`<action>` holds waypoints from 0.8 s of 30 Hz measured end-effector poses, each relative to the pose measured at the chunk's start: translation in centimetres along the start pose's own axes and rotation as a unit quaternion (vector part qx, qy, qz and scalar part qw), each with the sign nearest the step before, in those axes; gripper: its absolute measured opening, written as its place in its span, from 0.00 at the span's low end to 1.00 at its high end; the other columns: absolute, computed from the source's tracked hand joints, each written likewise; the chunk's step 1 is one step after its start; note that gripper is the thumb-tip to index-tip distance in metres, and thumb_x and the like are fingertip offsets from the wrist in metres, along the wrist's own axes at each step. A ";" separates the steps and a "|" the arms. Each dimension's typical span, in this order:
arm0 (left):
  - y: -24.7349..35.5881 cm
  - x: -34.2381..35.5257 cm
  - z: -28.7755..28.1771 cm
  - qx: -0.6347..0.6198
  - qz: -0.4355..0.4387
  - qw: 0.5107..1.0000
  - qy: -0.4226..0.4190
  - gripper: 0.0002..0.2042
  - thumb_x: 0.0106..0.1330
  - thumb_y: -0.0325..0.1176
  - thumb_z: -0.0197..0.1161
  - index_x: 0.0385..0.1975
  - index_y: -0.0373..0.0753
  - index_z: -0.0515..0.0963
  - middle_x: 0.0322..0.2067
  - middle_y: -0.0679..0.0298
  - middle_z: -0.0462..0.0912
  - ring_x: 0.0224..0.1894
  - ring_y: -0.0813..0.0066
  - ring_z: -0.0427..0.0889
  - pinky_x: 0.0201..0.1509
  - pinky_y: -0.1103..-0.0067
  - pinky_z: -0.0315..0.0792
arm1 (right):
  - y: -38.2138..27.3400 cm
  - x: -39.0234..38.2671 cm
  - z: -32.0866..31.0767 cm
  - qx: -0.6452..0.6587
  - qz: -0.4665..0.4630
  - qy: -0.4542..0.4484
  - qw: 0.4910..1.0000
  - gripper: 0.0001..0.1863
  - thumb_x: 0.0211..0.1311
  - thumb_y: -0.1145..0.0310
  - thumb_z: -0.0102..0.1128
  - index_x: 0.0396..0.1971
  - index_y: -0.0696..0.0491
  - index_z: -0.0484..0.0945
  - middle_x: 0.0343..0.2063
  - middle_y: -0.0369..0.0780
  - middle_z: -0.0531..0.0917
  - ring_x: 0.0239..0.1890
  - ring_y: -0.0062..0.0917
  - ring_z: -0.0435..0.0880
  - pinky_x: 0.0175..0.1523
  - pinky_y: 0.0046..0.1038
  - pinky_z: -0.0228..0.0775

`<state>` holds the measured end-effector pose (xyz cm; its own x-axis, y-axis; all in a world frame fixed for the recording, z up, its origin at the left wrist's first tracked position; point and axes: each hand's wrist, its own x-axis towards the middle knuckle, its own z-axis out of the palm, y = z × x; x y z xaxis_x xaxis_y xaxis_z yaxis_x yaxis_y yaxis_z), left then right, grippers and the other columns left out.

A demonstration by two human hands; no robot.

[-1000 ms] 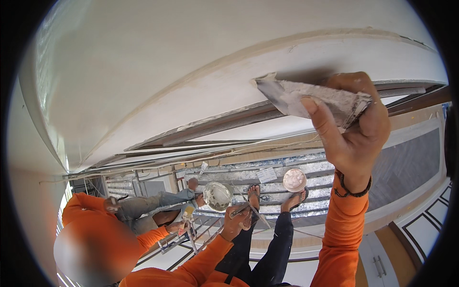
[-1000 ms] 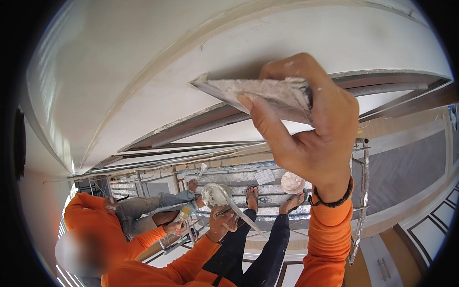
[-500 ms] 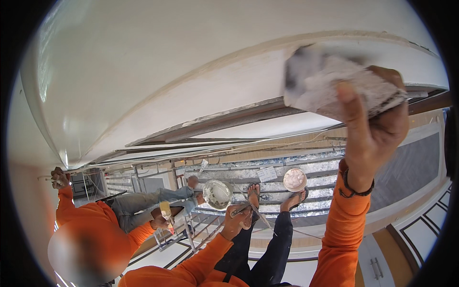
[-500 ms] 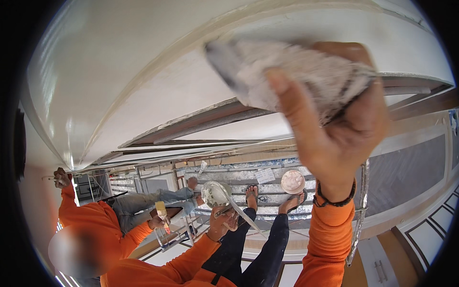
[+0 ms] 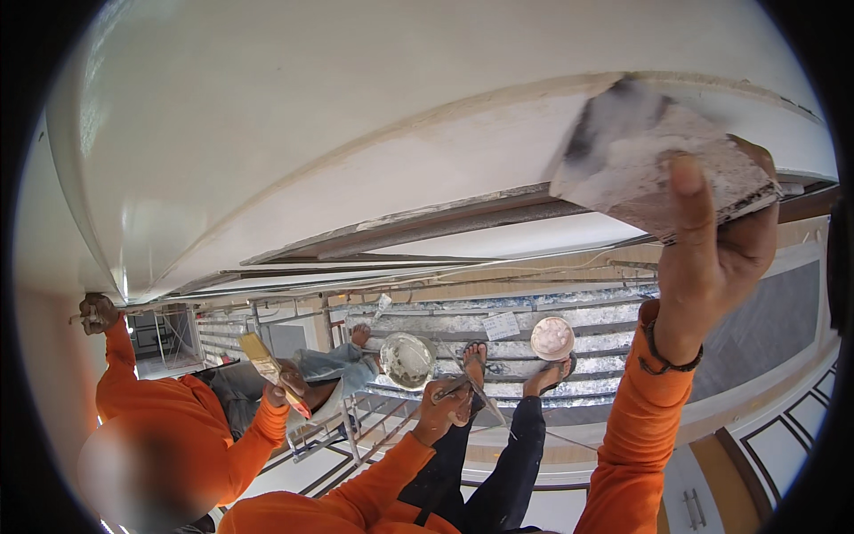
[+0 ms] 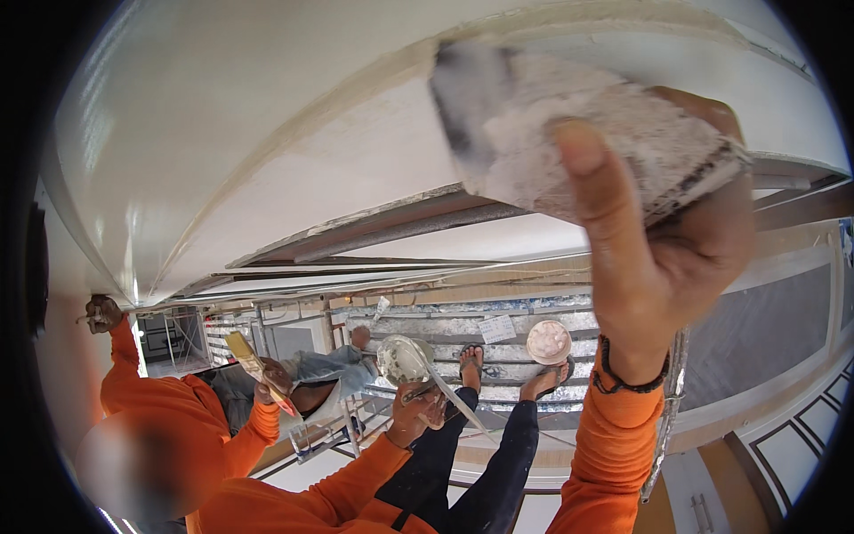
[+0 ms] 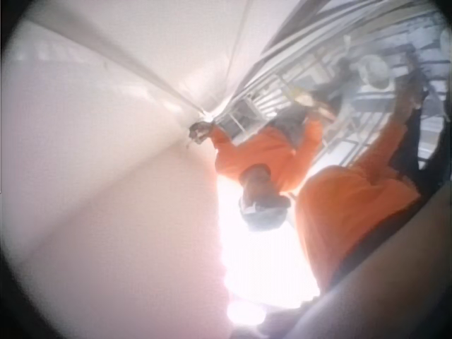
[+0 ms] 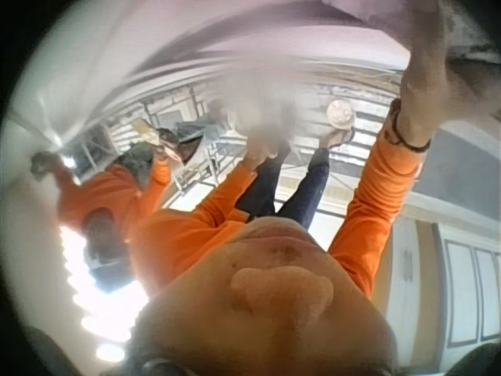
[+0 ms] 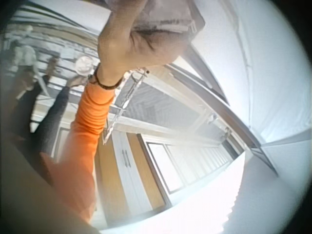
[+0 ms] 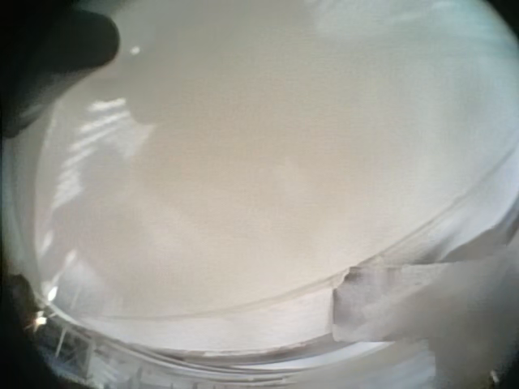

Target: The person applies white plaster to a ceiling using a trowel and a hawk. They repeatedly scoop plaster from a container onto the hawk and spread it onto the ceiling surface, smoothing it out. Another worker is visible in the background performing similar tasks.

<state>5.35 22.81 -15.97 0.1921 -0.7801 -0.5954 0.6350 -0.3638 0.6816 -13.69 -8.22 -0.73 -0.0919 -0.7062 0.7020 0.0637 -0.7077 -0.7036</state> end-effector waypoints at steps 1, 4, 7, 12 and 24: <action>0.1 0.0 0.1 0.001 0.005 1.000 -0.004 0.06 0.58 0.23 0.58 0.20 0.30 0.73 0.16 0.64 0.70 0.15 0.78 0.69 0.20 0.81 0.62 | -0.2 -0.1 0.4 -0.001 -0.002 -0.014 1.000 0.13 0.56 0.74 0.64 0.39 0.62 0.73 0.34 0.40 0.81 0.34 0.17 0.78 0.40 0.15 0.69; -0.1 0.2 -0.2 0.022 0.004 1.000 -0.011 0.08 0.58 0.25 0.58 0.18 0.31 0.72 0.15 0.63 0.70 0.15 0.78 0.68 0.19 0.81 0.61 | -0.6 -0.8 1.4 -0.045 0.008 -0.076 0.996 0.12 0.54 0.76 0.65 0.37 0.61 0.74 0.33 0.39 0.81 0.31 0.17 0.78 0.38 0.15 0.68; 0.0 0.1 -0.1 0.030 0.014 0.999 -0.010 0.10 0.59 0.27 0.58 0.17 0.32 0.70 0.15 0.63 0.69 0.15 0.78 0.68 0.18 0.81 0.60 | -1.0 -1.2 1.5 -0.107 0.005 -0.150 0.983 0.13 0.54 0.76 0.65 0.38 0.61 0.73 0.32 0.38 0.80 0.31 0.17 0.78 0.38 0.17 0.70; -0.4 -0.1 0.1 -0.002 0.028 0.999 0.030 0.06 0.58 0.24 0.58 0.22 0.29 0.74 0.16 0.64 0.71 0.15 0.78 0.69 0.20 0.81 0.63 | 0.1 -1.0 0.6 0.016 -0.001 0.035 0.999 0.13 0.55 0.74 0.66 0.39 0.60 0.74 0.33 0.37 0.80 0.32 0.17 0.78 0.41 0.17 0.69; -1.9 -0.2 -2.7 -0.042 0.047 0.998 -0.001 0.03 0.57 0.22 0.59 0.29 0.29 0.77 0.22 0.61 0.76 0.23 0.76 0.75 0.28 0.79 0.69 | -1.2 -1.7 2.2 -0.073 0.014 -0.107 0.992 0.13 0.54 0.75 0.65 0.38 0.60 0.73 0.31 0.38 0.80 0.29 0.15 0.77 0.37 0.16 0.69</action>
<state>6.16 25.03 -18.35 0.2519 -0.8100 -0.5295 0.6745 -0.2454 0.6963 -11.43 -6.28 -0.84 0.1211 -0.7240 0.6791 -0.0822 -0.6891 -0.7200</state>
